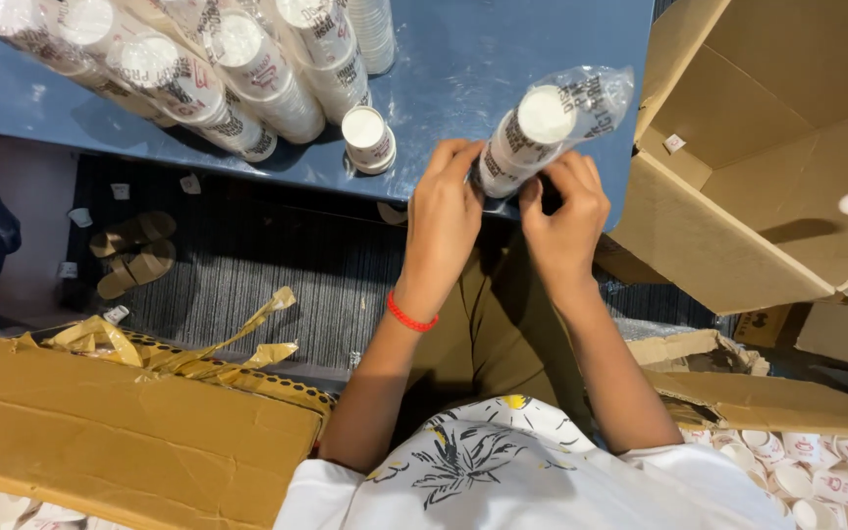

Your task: The recorder is sorting paper cups, stacking them together, and inserting the stacks into plastic sleeves for packaging.

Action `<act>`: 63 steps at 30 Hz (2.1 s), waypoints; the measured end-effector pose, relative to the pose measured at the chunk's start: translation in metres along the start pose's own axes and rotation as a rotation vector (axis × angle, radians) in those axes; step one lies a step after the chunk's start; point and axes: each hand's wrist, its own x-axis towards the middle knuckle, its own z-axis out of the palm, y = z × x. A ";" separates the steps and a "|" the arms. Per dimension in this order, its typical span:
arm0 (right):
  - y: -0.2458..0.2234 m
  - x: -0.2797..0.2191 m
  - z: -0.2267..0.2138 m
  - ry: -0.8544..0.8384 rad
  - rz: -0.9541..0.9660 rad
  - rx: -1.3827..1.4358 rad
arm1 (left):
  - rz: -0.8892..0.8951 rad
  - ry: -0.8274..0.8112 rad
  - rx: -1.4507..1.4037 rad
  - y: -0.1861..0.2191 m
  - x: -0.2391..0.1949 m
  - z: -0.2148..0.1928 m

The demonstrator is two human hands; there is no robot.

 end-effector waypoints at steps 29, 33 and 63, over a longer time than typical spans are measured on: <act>0.015 0.003 -0.013 0.166 -0.174 -0.083 | 0.233 0.009 0.259 0.046 -0.045 0.010; -0.012 0.007 -0.038 0.089 -0.014 0.117 | 0.360 0.045 0.119 0.062 -0.028 -0.008; -0.059 0.008 -0.061 -0.164 -0.499 0.330 | 0.591 0.202 0.163 0.058 -0.010 -0.019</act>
